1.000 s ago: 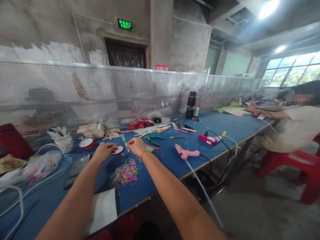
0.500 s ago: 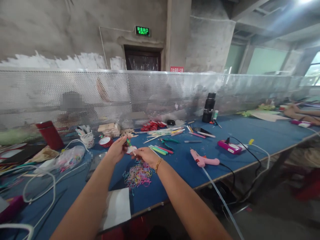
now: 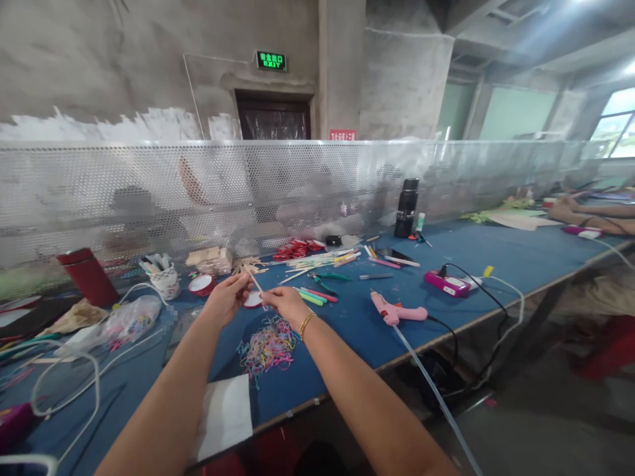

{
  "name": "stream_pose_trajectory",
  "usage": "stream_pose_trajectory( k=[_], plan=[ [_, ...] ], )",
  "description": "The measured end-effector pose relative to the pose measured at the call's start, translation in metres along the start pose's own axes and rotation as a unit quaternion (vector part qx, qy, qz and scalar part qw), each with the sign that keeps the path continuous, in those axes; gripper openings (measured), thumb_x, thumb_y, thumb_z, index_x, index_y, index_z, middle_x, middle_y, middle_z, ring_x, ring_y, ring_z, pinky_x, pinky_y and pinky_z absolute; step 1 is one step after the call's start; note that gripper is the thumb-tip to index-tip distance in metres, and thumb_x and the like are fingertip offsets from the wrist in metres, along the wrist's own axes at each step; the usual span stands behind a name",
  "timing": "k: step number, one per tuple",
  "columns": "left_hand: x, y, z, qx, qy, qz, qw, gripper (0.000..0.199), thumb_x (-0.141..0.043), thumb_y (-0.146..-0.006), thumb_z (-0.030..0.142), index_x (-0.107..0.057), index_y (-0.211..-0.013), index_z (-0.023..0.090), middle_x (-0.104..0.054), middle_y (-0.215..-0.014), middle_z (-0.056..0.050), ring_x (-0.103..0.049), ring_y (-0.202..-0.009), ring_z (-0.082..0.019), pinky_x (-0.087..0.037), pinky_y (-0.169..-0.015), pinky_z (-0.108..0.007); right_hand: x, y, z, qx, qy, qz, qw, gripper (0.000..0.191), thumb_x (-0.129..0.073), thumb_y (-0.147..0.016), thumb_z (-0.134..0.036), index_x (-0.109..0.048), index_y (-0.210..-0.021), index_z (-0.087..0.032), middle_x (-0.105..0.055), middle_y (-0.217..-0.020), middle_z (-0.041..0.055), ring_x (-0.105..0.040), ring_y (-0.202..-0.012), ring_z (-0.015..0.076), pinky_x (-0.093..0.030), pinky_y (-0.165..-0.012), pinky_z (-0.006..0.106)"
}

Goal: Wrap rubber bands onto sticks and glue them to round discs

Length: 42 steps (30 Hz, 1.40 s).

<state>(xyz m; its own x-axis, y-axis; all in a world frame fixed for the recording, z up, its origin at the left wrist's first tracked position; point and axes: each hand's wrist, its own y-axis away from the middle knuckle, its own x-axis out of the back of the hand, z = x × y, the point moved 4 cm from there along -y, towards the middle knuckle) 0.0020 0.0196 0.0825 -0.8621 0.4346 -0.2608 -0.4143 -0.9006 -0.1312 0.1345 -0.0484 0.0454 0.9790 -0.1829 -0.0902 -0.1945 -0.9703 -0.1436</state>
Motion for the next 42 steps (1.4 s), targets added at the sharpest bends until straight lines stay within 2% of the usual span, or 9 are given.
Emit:
stream_pose_trajectory(
  k=[7,12,17,21,24,30,36,39,42],
  plan=[
    [-0.002,-0.001,0.008,-0.01,-0.029,-0.001,1.0,0.039,-0.079,-0.055,0.036,-0.066,-0.083,0.012,-0.059,-0.062,0.0,-0.053,-0.053,-0.007,-0.036,-0.042,-0.015,0.005,-0.005,-0.006,0.08,0.113,0.015,0.99,0.029,-0.061,-0.076,-0.041,-0.07,-0.089,-0.016,-0.069,-0.078,0.0025,-0.057,-0.067,0.0123,-0.043,-0.064,0.022],
    [-0.004,-0.009,0.009,-0.001,-0.031,0.005,0.999,0.031,-0.076,-0.06,0.03,-0.068,-0.085,0.013,-0.06,-0.068,0.0,-0.05,-0.054,-0.005,-0.036,-0.042,-0.012,0.03,0.022,-0.051,0.163,0.261,0.085,0.948,0.026,-0.055,-0.084,-0.035,-0.067,-0.1,-0.02,-0.068,-0.097,0.0034,-0.06,-0.087,0.015,-0.043,-0.078,0.024],
    [-0.004,-0.016,0.005,-0.005,-0.038,0.008,0.999,0.029,-0.075,-0.06,0.025,-0.069,-0.085,0.013,-0.061,-0.068,-0.001,-0.051,-0.055,-0.006,-0.037,-0.043,-0.012,0.098,0.085,-0.1,0.194,0.518,0.156,0.818,0.024,-0.048,-0.088,-0.028,-0.066,-0.103,-0.022,-0.065,-0.105,0.0048,-0.052,-0.102,0.0189,-0.033,-0.094,0.032],
    [-0.004,-0.013,0.003,-0.01,-0.039,-0.014,0.999,0.032,-0.077,-0.058,0.029,-0.069,-0.084,0.012,-0.058,-0.063,0.001,-0.046,-0.049,-0.004,-0.035,-0.041,-0.012,0.182,0.123,-0.089,0.019,0.7,0.194,0.687,0.027,-0.055,-0.082,-0.028,-0.065,-0.106,-0.023,-0.061,-0.107,0.0111,-0.046,-0.108,0.0285,-0.03,-0.091,0.043],
    [-0.006,-0.006,0.005,-0.016,-0.029,-0.032,0.999,0.034,-0.079,-0.056,0.031,-0.068,-0.081,0.012,-0.058,-0.065,0.0,-0.049,-0.053,-0.004,-0.036,-0.044,-0.012,0.228,0.134,-0.062,-0.098,0.757,0.162,0.625,0.034,-0.057,-0.078,-0.024,-0.062,-0.112,-0.025,-0.057,-0.112,0.0131,-0.046,-0.108,0.0315,-0.031,-0.087,0.046],
    [-0.008,0.004,0.005,0.007,-0.052,-0.039,0.998,0.034,-0.078,-0.057,0.035,-0.066,-0.08,0.012,-0.059,-0.066,0.0,-0.051,-0.054,-0.005,-0.037,-0.045,-0.013,0.242,0.12,-0.035,-0.125,0.76,0.065,0.635,0.051,-0.05,-0.079,-0.02,-0.047,-0.128,-0.029,-0.054,-0.118,0.0122,-0.052,-0.107,0.0289,-0.034,-0.083,0.042],
    [-0.005,0.004,0.004,-0.004,-0.066,-0.023,0.998,0.034,-0.078,-0.057,0.037,-0.063,-0.073,0.011,-0.054,-0.058,0.002,-0.044,-0.046,-0.002,-0.03,-0.039,-0.012,0.244,0.11,-0.032,-0.103,0.766,0.037,0.633,0.027,-0.055,-0.076,-0.027,-0.061,-0.102,-0.022,-0.059,-0.106,0.0121,-0.055,-0.1,0.0284,-0.036,-0.079,0.038],
    [-0.003,0.001,0.001,-0.002,-0.053,-0.01,0.999,0.033,-0.077,-0.057,0.037,-0.061,-0.073,0.012,-0.061,-0.066,-0.002,-0.044,-0.046,-0.003,-0.026,-0.037,-0.012,0.251,0.113,-0.03,-0.05,0.733,0.051,0.677,0.024,-0.057,-0.073,-0.024,-0.061,-0.096,-0.018,-0.06,-0.099,0.0121,-0.055,-0.096,0.0251,-0.037,-0.079,0.033],
    [-0.001,-0.002,-0.002,-0.012,-0.046,-0.001,0.999,0.032,-0.076,-0.059,0.035,-0.061,-0.076,0.013,-0.065,-0.072,-0.005,-0.047,-0.048,-0.004,-0.027,-0.038,-0.013,0.249,0.122,-0.032,0.011,0.627,0.062,0.776,0.024,-0.058,-0.072,-0.026,-0.061,-0.094,-0.017,-0.061,-0.097,0.0109,-0.055,-0.091,0.0228,-0.039,-0.081,0.032]
  ],
)
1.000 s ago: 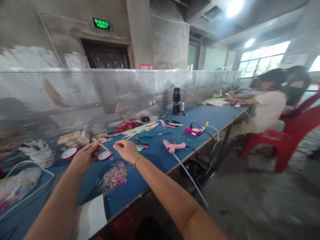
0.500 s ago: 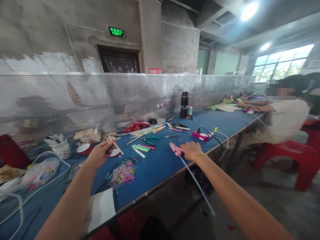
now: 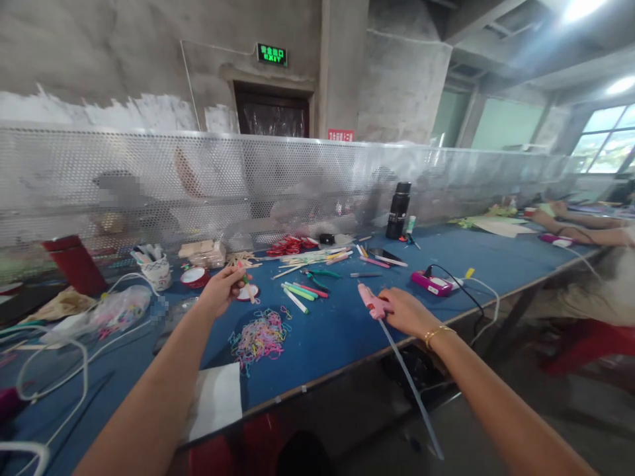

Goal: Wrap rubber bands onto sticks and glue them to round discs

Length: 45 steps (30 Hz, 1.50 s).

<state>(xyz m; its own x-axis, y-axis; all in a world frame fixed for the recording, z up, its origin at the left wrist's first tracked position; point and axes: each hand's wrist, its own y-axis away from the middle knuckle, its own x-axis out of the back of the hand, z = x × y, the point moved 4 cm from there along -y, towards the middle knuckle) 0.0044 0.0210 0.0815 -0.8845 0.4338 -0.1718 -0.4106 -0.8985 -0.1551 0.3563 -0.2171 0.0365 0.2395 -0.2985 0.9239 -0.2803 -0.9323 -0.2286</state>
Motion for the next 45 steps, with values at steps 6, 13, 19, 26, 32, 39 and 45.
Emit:
stream_pose_trajectory(
  k=[6,13,19,26,32,39,45],
  plan=[
    [-0.002,0.001,-0.007,0.024,-0.02,-0.026,0.999,0.03,-0.07,-0.069,0.032,-0.068,-0.09,0.011,-0.065,-0.073,-0.007,-0.049,-0.051,-0.005,-0.033,-0.042,-0.014,-0.005,0.018,-0.051,-0.008,-0.513,0.04,0.857,0.048,-0.063,-0.073,-0.044,-0.057,-0.115,-0.022,-0.059,-0.102,0.01,-0.055,-0.084,0.0205,-0.045,-0.073,0.035],
    [-0.004,0.006,-0.01,0.045,-0.018,-0.04,0.998,0.02,-0.064,-0.076,0.028,-0.069,-0.088,0.012,-0.065,-0.076,-0.008,-0.052,-0.054,-0.006,-0.041,-0.046,-0.016,-0.048,0.024,-0.145,0.016,-0.7,-0.043,0.713,0.037,-0.061,-0.078,-0.047,-0.062,-0.108,-0.025,-0.057,-0.093,0.0064,-0.053,-0.078,0.0159,-0.046,-0.072,0.033],
    [-0.003,0.006,-0.01,0.051,-0.027,-0.042,0.997,0.027,-0.07,-0.07,0.032,-0.07,-0.089,0.013,-0.066,-0.079,-0.009,-0.053,-0.055,-0.007,-0.037,-0.043,-0.015,-0.069,0.015,-0.182,0.062,-0.638,-0.063,0.765,0.045,-0.047,-0.085,-0.056,-0.055,-0.116,-0.023,-0.057,-0.089,0.0066,-0.05,-0.072,0.0143,-0.043,-0.064,0.027],
    [-0.001,0.004,-0.01,0.036,-0.028,-0.053,0.998,0.031,-0.073,-0.066,0.032,-0.071,-0.09,0.012,-0.068,-0.086,-0.01,-0.052,-0.057,-0.006,-0.03,-0.041,-0.015,-0.083,0.009,-0.198,0.069,-0.65,-0.079,0.753,0.053,-0.044,-0.084,-0.061,-0.059,-0.115,-0.021,-0.059,-0.085,0.0055,-0.051,-0.07,0.0146,-0.042,-0.066,0.028],
    [0.0,0.003,-0.013,0.037,-0.05,-0.058,0.996,0.037,-0.072,-0.067,0.032,-0.069,-0.099,0.014,-0.068,-0.086,-0.007,-0.054,-0.061,-0.006,-0.033,-0.046,-0.015,-0.089,0.009,-0.198,0.067,-0.675,-0.06,0.732,0.05,-0.048,-0.084,-0.057,-0.062,-0.113,-0.018,-0.058,-0.091,0.0065,-0.049,-0.071,0.0132,-0.041,-0.064,0.026],
    [-0.006,0.007,-0.012,0.055,-0.087,-0.077,0.992,0.036,-0.072,-0.068,0.034,-0.07,-0.097,0.014,-0.069,-0.088,-0.007,-0.057,-0.069,-0.009,-0.04,-0.055,-0.018,-0.085,0.01,-0.197,0.075,-0.63,-0.054,0.771,0.049,-0.044,-0.086,-0.057,-0.063,-0.104,-0.016,-0.056,-0.076,0.0038,-0.046,-0.066,0.0122,-0.037,-0.059,0.024],
    [-0.007,0.007,-0.014,0.062,-0.083,-0.104,0.989,0.037,-0.072,-0.068,0.034,-0.07,-0.098,0.014,-0.069,-0.087,-0.008,-0.058,-0.071,-0.009,-0.044,-0.062,-0.02,-0.084,0.01,-0.197,0.076,-0.617,-0.044,0.782,0.049,-0.044,-0.085,-0.058,-0.062,-0.101,-0.016,-0.056,-0.079,0.0043,-0.047,-0.066,0.0117,-0.038,-0.058,0.023]
  ],
)
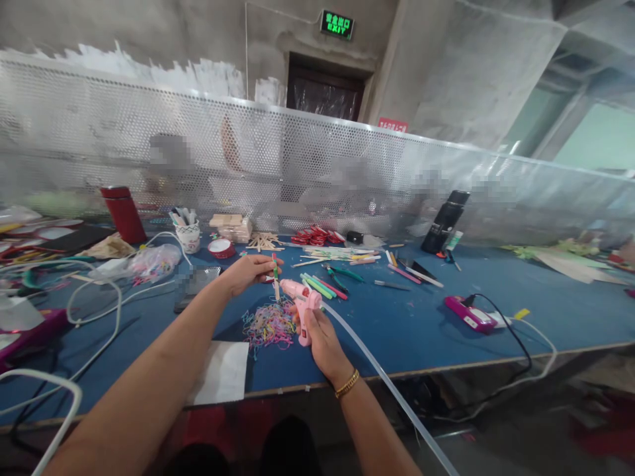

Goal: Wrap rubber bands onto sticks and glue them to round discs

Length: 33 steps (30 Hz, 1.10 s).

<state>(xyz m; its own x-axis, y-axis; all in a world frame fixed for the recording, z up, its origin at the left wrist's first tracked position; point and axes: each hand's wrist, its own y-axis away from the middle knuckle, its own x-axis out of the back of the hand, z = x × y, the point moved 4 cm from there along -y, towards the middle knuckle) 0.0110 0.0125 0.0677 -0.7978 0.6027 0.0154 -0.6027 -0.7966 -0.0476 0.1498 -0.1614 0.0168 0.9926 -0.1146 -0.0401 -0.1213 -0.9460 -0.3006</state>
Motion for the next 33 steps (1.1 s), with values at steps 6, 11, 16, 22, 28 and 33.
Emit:
stream_pose_trajectory(
  k=[6,11,16,22,28,33],
  plan=[
    [-0.0013,0.0002,0.0003,0.005,0.008,-0.003,1.0,0.036,-0.073,-0.068,0.034,-0.07,-0.097,0.013,-0.069,-0.084,-0.007,-0.059,-0.07,-0.009,-0.044,-0.061,-0.019,0.0003,0.0003,-0.0002,-0.005,-0.001,0.006,1.0,0.048,-0.044,-0.086,-0.058,-0.062,-0.103,-0.016,-0.056,-0.081,0.0045,-0.047,-0.067,0.0119,-0.038,-0.059,0.024],
    [-0.001,-0.0012,-0.0018,-0.001,0.012,-0.011,1.0,0.038,-0.073,-0.067,0.034,-0.07,-0.099,0.014,-0.069,-0.085,-0.008,-0.059,-0.069,-0.009,-0.045,-0.061,-0.019,0.0004,-0.0007,0.0013,-0.007,-0.002,0.008,1.0,0.047,-0.045,-0.086,-0.057,-0.062,-0.102,-0.016,-0.056,-0.082,0.0048,-0.048,-0.068,0.012,-0.039,-0.06,0.024],
    [0.0019,-0.0044,-0.0065,-0.005,0.005,-0.015,1.0,0.038,-0.073,-0.068,0.036,-0.07,-0.099,0.015,-0.069,-0.09,-0.008,-0.06,-0.069,-0.009,-0.045,-0.062,-0.019,0.0005,-0.0012,0.0038,-0.007,-0.008,0.009,1.0,0.047,-0.045,-0.086,-0.057,-0.062,-0.103,-0.016,-0.055,-0.083,0.0049,-0.047,-0.068,0.0118,-0.039,-0.06,0.024],
    [0.0023,-0.0029,-0.0061,-0.006,0.004,-0.02,1.0,0.036,-0.071,-0.069,0.037,-0.07,-0.098,0.015,-0.068,-0.089,-0.007,-0.059,-0.069,-0.008,-0.045,-0.062,-0.019,0.0017,-0.0016,0.0076,0.0,-0.005,0.011,1.0,0.047,-0.044,-0.086,-0.057,-0.063,-0.102,-0.016,-0.055,-0.083,0.0054,-0.047,-0.068,0.0118,-0.04,-0.06,0.024],
    [0.0009,0.0,-0.0025,-0.005,0.005,-0.015,1.0,0.035,-0.072,-0.069,0.036,-0.07,-0.097,0.015,-0.068,-0.088,-0.007,-0.057,-0.069,-0.008,-0.045,-0.062,-0.019,0.0006,-0.0016,0.0056,-0.011,-0.008,0.011,1.0,0.048,-0.046,-0.084,-0.058,-0.062,-0.1,-0.016,-0.054,-0.082,0.005,-0.047,-0.067,0.012,-0.039,-0.059,0.023],
    [0.0016,0.0009,-0.001,-0.003,0.011,0.001,1.0,0.035,-0.073,-0.067,0.035,-0.07,-0.095,0.014,-0.069,-0.086,-0.008,-0.057,-0.068,-0.009,-0.044,-0.061,-0.02,-0.001,-0.0004,0.0008,-0.024,-0.012,0.019,0.999,0.049,-0.05,-0.082,-0.06,-0.063,-0.097,-0.015,-0.054,-0.08,0.0051,-0.047,-0.066,0.0124,-0.039,-0.058,0.024]
  ],
)
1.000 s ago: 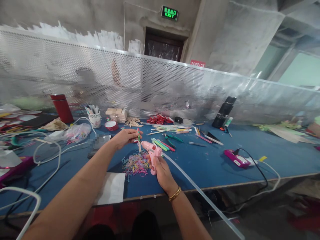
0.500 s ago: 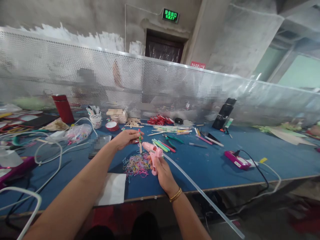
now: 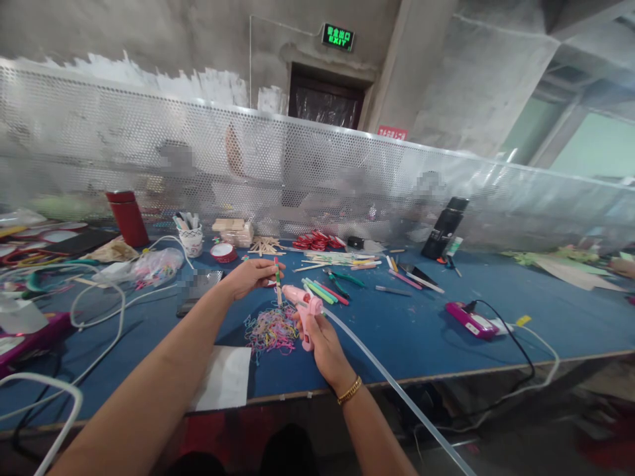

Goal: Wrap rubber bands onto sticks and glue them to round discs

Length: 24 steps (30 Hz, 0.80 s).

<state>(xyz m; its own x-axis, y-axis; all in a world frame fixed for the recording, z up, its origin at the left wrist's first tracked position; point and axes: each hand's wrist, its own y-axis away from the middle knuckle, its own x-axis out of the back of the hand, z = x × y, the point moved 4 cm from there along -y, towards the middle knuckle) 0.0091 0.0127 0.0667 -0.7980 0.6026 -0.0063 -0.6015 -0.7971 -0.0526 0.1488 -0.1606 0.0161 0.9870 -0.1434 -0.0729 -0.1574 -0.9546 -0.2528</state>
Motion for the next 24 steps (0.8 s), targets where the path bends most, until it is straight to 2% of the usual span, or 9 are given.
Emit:
stream_pose_trajectory(
  k=[24],
  plan=[
    [0.0039,0.0,0.0026,-0.027,-0.005,0.004,1.0,0.039,-0.072,-0.068,0.038,-0.07,-0.097,0.012,-0.069,-0.084,-0.009,-0.052,-0.061,-0.007,-0.038,-0.053,-0.018,-0.002,0.0018,-0.0028,-0.011,0.006,0.003,1.0,0.047,-0.05,-0.082,-0.058,-0.062,-0.095,-0.015,-0.052,-0.077,0.0038,-0.044,-0.063,0.0114,-0.036,-0.053,0.023]
  ],
)
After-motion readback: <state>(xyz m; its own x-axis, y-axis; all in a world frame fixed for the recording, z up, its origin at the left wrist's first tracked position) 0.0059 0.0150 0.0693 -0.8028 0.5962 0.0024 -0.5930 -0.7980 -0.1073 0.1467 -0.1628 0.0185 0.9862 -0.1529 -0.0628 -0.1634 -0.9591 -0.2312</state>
